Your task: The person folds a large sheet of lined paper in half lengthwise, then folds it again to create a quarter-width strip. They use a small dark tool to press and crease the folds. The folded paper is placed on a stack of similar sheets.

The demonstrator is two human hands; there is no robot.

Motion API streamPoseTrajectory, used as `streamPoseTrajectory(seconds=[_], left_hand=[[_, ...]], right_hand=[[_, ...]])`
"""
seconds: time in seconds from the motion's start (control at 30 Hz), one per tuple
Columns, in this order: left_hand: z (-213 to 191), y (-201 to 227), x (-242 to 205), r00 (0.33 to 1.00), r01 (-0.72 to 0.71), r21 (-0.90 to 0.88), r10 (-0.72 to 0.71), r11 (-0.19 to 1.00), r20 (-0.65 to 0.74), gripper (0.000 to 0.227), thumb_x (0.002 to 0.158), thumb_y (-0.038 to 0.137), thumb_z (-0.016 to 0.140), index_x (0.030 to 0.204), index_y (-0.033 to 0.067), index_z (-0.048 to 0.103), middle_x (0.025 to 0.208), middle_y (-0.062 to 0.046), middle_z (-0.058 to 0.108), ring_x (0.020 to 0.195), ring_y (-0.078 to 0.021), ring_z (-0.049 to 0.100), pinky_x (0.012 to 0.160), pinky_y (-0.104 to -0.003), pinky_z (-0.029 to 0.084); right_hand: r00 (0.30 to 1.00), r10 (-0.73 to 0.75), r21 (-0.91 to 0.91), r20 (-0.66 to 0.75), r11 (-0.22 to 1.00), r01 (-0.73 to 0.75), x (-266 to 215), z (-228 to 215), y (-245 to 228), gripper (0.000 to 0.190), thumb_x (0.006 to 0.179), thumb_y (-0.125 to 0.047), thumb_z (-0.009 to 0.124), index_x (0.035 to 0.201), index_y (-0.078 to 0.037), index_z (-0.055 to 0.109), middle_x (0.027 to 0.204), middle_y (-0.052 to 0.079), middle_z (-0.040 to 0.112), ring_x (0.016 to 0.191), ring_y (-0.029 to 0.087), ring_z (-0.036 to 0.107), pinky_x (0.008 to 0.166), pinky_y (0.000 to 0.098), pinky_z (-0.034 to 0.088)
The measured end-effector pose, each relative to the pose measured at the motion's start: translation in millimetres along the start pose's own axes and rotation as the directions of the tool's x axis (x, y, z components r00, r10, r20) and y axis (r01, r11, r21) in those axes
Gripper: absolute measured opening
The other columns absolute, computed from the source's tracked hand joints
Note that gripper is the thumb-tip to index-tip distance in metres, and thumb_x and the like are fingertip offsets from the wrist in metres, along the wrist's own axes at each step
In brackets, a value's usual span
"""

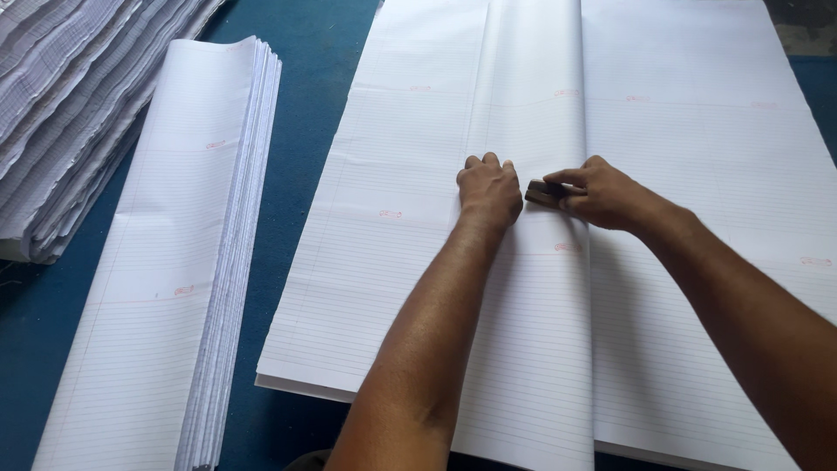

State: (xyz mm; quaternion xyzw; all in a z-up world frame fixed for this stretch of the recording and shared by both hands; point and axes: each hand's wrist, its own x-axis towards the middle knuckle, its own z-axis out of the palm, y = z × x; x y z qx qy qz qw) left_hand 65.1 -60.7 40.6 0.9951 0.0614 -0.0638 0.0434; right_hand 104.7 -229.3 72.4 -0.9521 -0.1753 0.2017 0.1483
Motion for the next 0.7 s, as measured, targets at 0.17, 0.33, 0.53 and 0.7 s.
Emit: streamPoseTrajectory(seconds=[0.17,0.33,0.53,0.7], left_hand=[[11,-1,-2,1.000,0.004,-0.076,-0.005,0.997,-0.014,0.050,0.105,0.032,0.041,0.152,0.0151,0.041,0.140,-0.019,0.047,0.131,-0.0367,0.043,0.114,-0.056,0.034],[25,-4,1,0.996,-0.012,-0.132,0.000,0.991,-0.090,0.054,0.103,0.036,0.042,0.153,0.0153,0.037,0.153,-0.021,0.032,0.150,-0.0411,0.016,0.122,-0.059,0.014],[36,-16,11,0.998,-0.048,-0.258,0.034,0.965,-0.060,0.057,0.103,0.039,0.037,0.156,0.0192,0.031,0.166,-0.023,0.006,0.154,-0.0384,-0.003,0.124,-0.051,0.005],[45,-16,10,0.998,-0.044,-0.280,0.027,0.959,-0.063,0.060,0.102,0.042,0.030,0.157,0.0191,0.026,0.166,-0.024,0.002,0.154,-0.0373,-0.007,0.124,-0.050,0.000]], right_hand=[[1.000,0.011,0.027,0.019,1.000,-0.011,-5,7,2,0.051,0.094,-0.020,0.059,0.143,-0.032,0.058,0.130,0.016,0.051,0.121,0.032,0.055,0.101,0.0506,0.053],[0.999,0.022,0.025,0.027,0.999,-0.022,-1,8,4,0.049,0.094,-0.023,0.060,0.142,-0.035,0.058,0.130,0.014,0.050,0.123,0.031,0.052,0.103,0.0519,0.050],[0.998,0.006,0.039,0.060,0.999,-0.008,12,5,13,0.051,0.091,-0.022,0.063,0.141,-0.032,0.060,0.126,0.018,0.055,0.119,0.033,0.058,0.099,0.0539,0.053],[0.998,0.002,0.094,0.062,0.996,-0.008,15,5,25,0.048,0.090,-0.025,0.063,0.137,-0.035,0.063,0.126,0.014,0.055,0.120,0.032,0.055,0.101,0.0534,0.050]])
